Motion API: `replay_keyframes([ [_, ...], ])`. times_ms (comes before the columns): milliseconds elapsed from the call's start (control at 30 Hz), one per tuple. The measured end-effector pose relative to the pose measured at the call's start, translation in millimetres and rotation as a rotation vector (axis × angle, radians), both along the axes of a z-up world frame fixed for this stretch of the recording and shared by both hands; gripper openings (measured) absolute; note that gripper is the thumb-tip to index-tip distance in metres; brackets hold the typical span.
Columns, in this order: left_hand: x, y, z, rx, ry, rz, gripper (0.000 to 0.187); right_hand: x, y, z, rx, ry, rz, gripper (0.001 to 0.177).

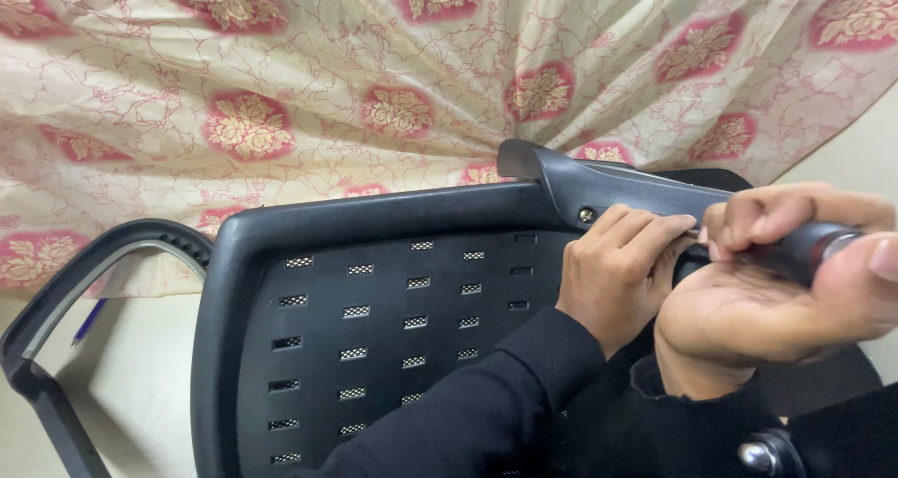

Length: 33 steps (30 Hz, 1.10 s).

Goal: The person uses a screwdriver to tighten a screw on the back of a black plastic chair. The hands remain in frame throughout, manipulating the tool to secure the chair's backrest.

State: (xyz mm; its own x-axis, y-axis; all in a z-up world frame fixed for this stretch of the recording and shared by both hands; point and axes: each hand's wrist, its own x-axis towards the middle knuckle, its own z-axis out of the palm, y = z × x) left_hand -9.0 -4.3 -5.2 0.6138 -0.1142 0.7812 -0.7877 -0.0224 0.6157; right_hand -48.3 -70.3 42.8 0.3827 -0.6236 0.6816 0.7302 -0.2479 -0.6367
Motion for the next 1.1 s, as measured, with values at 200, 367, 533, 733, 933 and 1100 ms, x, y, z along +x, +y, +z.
replay_keyframes([
  [200, 1.9, 1.1, -1.8, 0.002, 0.010, 0.000, 0.011, -2.5, 2.0, -6.6, -0.053, 0.035, 0.059, 0.056],
  [367, 3.9, 3.5, -1.6, 0.014, 0.007, -0.005, 0.010, -10.6, -12.6, -0.2, -0.175, 0.158, 0.179, 0.055],
  [533, 4.2, 1.7, 4.1, 0.028, -0.017, 0.022, 0.013, -13.2, -32.5, 22.6, -0.041, 0.189, 0.442, 0.049],
  [733, 2.8, -0.5, 6.1, 0.013, -0.007, 0.051, 0.011, -15.9, 11.2, 20.8, -0.233, 0.123, -0.015, 0.045],
  [933, 1.4, -1.6, 5.6, 0.001, 0.003, 0.055, 0.011, -9.0, 32.0, 19.5, -0.265, 0.039, -0.234, 0.049],
  [1100, 1.4, -2.0, 6.9, 0.028, 0.018, 0.049, 0.012, 6.6, 8.1, 16.5, -0.131, 0.010, -0.044, 0.057],
])
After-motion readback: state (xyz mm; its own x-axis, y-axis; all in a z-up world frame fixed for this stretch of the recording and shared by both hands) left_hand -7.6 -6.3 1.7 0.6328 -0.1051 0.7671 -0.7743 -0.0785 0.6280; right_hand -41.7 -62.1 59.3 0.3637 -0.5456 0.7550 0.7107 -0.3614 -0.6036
